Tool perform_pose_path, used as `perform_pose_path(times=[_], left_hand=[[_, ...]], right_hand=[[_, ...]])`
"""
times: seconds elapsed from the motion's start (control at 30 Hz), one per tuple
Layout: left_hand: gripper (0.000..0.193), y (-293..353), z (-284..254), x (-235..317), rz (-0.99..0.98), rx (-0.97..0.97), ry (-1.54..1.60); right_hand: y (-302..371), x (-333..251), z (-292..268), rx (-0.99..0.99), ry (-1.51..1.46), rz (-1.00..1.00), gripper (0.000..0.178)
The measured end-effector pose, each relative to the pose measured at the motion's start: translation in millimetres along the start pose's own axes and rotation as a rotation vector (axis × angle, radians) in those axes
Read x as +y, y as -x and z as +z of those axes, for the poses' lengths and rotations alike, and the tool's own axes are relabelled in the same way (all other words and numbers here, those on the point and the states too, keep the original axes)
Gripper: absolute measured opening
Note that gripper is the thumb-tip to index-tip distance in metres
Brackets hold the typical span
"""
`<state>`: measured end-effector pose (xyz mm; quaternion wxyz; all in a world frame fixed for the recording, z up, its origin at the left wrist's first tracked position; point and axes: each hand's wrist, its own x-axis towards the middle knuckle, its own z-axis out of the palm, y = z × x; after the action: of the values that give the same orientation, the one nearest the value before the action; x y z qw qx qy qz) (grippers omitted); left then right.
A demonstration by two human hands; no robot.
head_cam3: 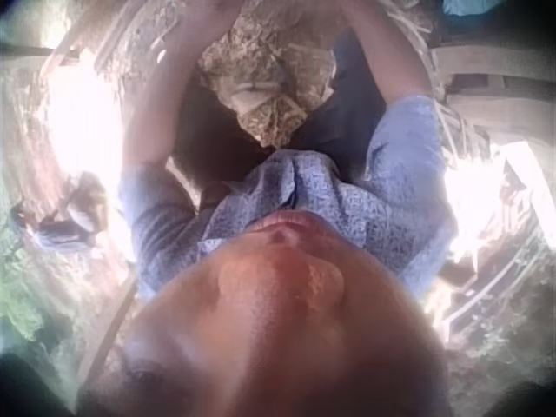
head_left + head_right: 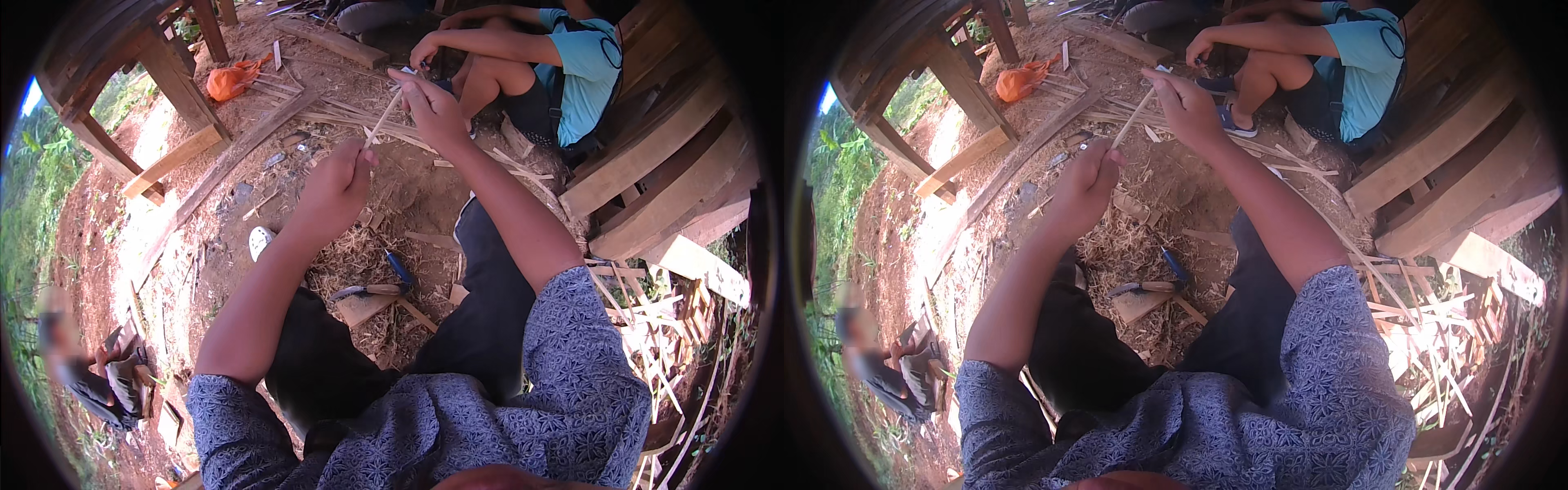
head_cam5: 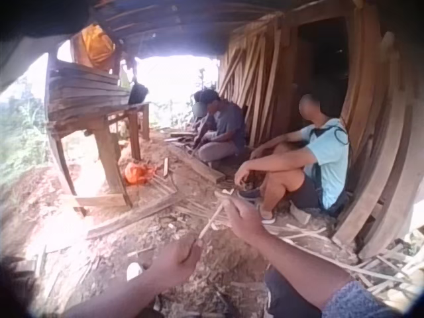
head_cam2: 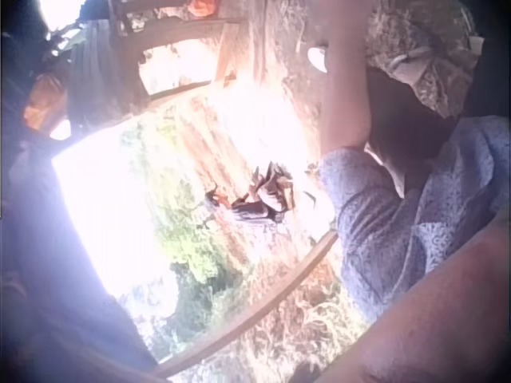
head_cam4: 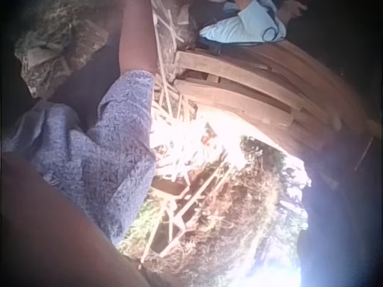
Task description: The person sits on the ground and uses a knife to shave thin strips from a small piece of wood. They repeatedly scrape the blade along the wood to produce shavings, occasionally pausing to inspect the piece.
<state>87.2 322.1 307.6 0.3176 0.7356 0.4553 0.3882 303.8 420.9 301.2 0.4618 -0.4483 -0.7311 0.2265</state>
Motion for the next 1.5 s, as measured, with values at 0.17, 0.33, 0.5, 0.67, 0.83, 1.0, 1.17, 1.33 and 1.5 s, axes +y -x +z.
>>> perform_pose_path(times=[0.17,0.33,0.5,0.67,0.83,1.0,1.17,1.33,1.5], left_hand=[[0.03,2,4,-2,-0.085,0.012,0.118],[0.03,-7,-6,-17,-0.532,-0.147,0.755],[0.026,-6,-4,-2,-0.412,-0.003,0.713],[0.031,-7,0,-21,-0.248,0.114,0.449],[0.033,-6,1,-13,-0.175,0.131,0.262],[0.033,-3,-4,-16,-0.164,0.138,0.202],[0.034,-4,-3,-10,-0.139,0.059,0.136],[0.03,1,-3,-7,-0.297,-0.012,0.529],[0.027,4,-11,13,-0.441,-0.044,0.743]], right_hand=[[-1,6,12,0.116,-0.055,-0.125,0.04],[-3,2,16,0.137,-0.052,-0.178,0.039],[2,-7,14,0.055,-0.031,-0.046,0.041],[37,-35,39,-0.184,-0.085,-0.202,0.042],[-5,-17,4,-0.015,0.008,-0.03,0.038],[31,-35,39,-0.216,-0.101,-0.189,0.04],[11,-13,22,-0.041,-0.049,-0.136,0.04],[11,-17,13,-0.087,-0.083,-0.101,0.039],[41,-39,30,-0.246,-0.06,-0.225,0.04]])
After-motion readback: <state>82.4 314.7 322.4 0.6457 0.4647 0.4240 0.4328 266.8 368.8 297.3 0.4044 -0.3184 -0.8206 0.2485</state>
